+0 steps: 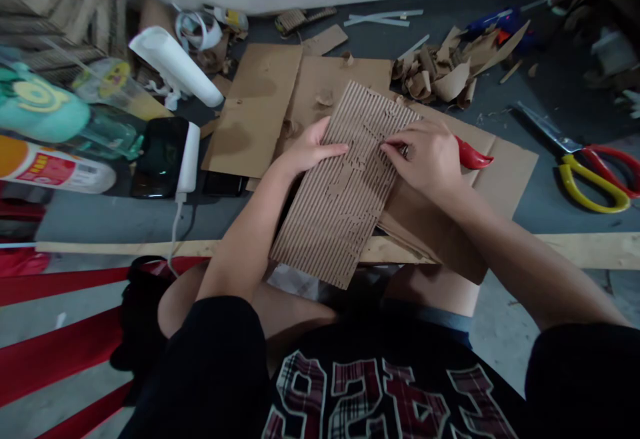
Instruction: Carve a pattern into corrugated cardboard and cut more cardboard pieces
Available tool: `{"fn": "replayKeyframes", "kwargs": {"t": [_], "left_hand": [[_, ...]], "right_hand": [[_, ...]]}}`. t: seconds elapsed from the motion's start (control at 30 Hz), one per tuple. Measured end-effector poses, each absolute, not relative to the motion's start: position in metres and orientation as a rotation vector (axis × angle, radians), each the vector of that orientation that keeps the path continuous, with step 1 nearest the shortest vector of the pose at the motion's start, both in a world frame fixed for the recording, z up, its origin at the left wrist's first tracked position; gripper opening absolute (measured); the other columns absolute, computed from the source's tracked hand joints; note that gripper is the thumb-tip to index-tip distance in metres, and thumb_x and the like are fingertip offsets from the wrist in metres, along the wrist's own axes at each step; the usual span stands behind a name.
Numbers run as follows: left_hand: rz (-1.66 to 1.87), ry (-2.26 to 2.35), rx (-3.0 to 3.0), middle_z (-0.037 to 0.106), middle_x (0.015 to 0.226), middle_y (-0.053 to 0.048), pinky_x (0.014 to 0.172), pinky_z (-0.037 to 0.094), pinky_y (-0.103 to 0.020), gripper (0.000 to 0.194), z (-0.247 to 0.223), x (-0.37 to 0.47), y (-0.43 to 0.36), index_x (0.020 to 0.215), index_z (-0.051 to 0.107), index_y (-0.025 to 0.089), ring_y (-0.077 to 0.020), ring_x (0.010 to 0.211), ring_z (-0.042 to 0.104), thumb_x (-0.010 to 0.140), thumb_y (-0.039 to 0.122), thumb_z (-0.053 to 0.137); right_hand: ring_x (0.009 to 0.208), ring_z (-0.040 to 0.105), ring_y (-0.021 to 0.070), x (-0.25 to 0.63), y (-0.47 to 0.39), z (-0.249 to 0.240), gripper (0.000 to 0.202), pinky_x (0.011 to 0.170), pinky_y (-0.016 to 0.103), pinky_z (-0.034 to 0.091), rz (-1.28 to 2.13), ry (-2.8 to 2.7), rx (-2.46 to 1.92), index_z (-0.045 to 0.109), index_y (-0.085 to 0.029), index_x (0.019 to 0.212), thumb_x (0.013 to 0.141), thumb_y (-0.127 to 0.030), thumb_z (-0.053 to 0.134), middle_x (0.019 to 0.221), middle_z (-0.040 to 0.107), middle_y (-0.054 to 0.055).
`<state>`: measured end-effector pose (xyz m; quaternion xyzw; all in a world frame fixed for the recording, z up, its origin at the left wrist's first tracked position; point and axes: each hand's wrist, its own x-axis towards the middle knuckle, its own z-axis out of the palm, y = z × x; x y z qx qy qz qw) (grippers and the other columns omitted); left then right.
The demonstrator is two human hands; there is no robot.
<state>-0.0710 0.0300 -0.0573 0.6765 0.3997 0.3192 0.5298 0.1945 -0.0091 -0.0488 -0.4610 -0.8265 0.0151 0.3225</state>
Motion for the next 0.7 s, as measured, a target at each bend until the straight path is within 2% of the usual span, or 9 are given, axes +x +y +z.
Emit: {"fn": "replayKeyframes", "kwargs": {"t": [0.13, 0.33, 0.47, 0.57, 0.7], "left_hand": [[0.774, 0.961, 1.625, 0.068, 0.137, -0.018, 0.118, 0.046, -0.055, 0.081, -0.057, -0.070, 0.028, 0.130, 0.059, 0.015, -0.0374, 0.131, 0.063, 0.071, 0.064, 0.083], [0.741, 0.971, 1.616, 0.066, 0.139, -0.018, 0.118, 0.045, -0.054, 0.076, -0.055, -0.070, 0.028, 0.134, 0.057, 0.016, -0.0365, 0.133, 0.062, 0.075, 0.058, 0.081], [0.740, 0.968, 1.624, 0.067, 0.137, -0.018, 0.118, 0.045, -0.052, 0.076, -0.056, -0.071, 0.029, 0.133, 0.058, 0.015, -0.0362, 0.132, 0.062, 0.074, 0.057, 0.082], [0.759, 0.957, 1.640, 0.069, 0.136, -0.017, 0.119, 0.044, -0.052, 0.075, -0.060, -0.070, 0.031, 0.130, 0.060, 0.016, -0.0352, 0.130, 0.063, 0.073, 0.058, 0.082], [0.785, 0.919, 1.659, 0.069, 0.136, -0.015, 0.119, 0.043, -0.054, 0.076, -0.064, -0.070, 0.033, 0.130, 0.060, 0.015, -0.0359, 0.132, 0.062, 0.071, 0.057, 0.082]], "right_hand": [[0.084, 0.066, 0.0275, 0.188, -0.011, -0.053, 0.022, 0.076, 0.046, 0.055, -0.012, -2.141, -1.204, 0.075, -0.023, 0.087, 0.098, -0.036, 0.061, 0.086, 0.074, 0.008], [0.085, 0.066, 0.0262, 0.184, -0.009, -0.060, 0.018, 0.080, 0.044, 0.055, 0.037, -2.142, -1.179, 0.071, -0.023, 0.083, 0.096, -0.027, 0.059, 0.086, 0.074, 0.007], [0.088, 0.065, 0.0268, 0.186, -0.007, -0.062, 0.010, 0.084, 0.046, 0.055, 0.139, -2.135, -1.151, 0.068, -0.023, 0.093, 0.092, -0.025, 0.058, 0.088, 0.072, 0.008], [0.099, 0.064, 0.0287, 0.185, -0.005, -0.054, 0.021, 0.092, 0.049, 0.053, 0.087, -2.113, -1.145, 0.065, -0.023, 0.106, 0.087, -0.019, 0.057, 0.101, 0.070, 0.010], [0.106, 0.060, 0.0284, 0.178, 0.006, -0.037, 0.032, 0.097, 0.048, 0.050, 0.062, -2.217, -1.092, 0.058, -0.024, 0.112, 0.084, -0.010, 0.051, 0.110, 0.066, 0.011]]}}
